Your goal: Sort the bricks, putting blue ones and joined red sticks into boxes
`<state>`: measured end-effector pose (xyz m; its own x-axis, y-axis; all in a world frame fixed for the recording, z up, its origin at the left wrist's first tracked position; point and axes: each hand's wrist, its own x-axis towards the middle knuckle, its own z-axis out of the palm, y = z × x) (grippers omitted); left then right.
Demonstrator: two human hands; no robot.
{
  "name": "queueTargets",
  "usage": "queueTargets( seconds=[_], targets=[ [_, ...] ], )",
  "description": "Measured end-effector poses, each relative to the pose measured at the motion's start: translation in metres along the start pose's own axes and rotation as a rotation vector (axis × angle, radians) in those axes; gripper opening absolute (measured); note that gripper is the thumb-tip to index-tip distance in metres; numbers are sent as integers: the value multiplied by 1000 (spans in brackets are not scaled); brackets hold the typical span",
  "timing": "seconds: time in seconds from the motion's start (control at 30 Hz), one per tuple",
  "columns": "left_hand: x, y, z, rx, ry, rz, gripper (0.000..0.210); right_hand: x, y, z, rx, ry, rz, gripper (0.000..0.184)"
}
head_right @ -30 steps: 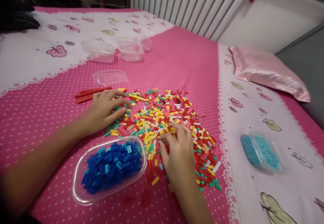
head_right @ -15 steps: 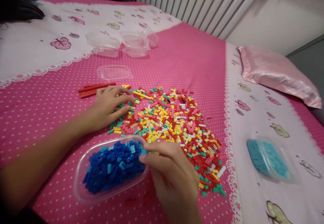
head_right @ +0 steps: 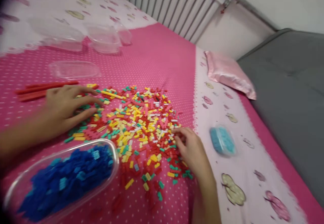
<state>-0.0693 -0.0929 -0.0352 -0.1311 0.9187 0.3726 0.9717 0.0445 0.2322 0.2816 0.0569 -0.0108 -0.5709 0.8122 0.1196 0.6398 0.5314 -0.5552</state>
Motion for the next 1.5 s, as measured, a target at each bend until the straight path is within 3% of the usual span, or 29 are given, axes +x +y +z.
queueTargets(
  seconds=[0.1,0.27,0.43,0.6,0.73,0.97,1.27,1.5],
  targets=[
    [2,-4,3,42,-31,-27,40,2,7,-7,0,-113,34,13],
    [2,-4,3,71,-41,-21,44,-4,-1,-2,-106,-180,-51,6],
    [2,-5,2,76,-61,-21,42,-10,-1,10,-313,-85,-88,30],
    [1,-4,3,78,-34,-30,43,-7,-5,12,-342,-62,-63,17],
    [1,-2,4,98,-26,-23,42,-1,-10,11,-289,-71,-63,14],
    [3,4,-6,-18,86,-69,42,3,-15,9,-75,152,-26,7],
    [4,9,-9,-54,80,-117,40,3,-15,11,110,128,-55,18],
    [2,3,-3,-35,122,-59,38,5,-12,14,215,125,-3,11]
  ],
)
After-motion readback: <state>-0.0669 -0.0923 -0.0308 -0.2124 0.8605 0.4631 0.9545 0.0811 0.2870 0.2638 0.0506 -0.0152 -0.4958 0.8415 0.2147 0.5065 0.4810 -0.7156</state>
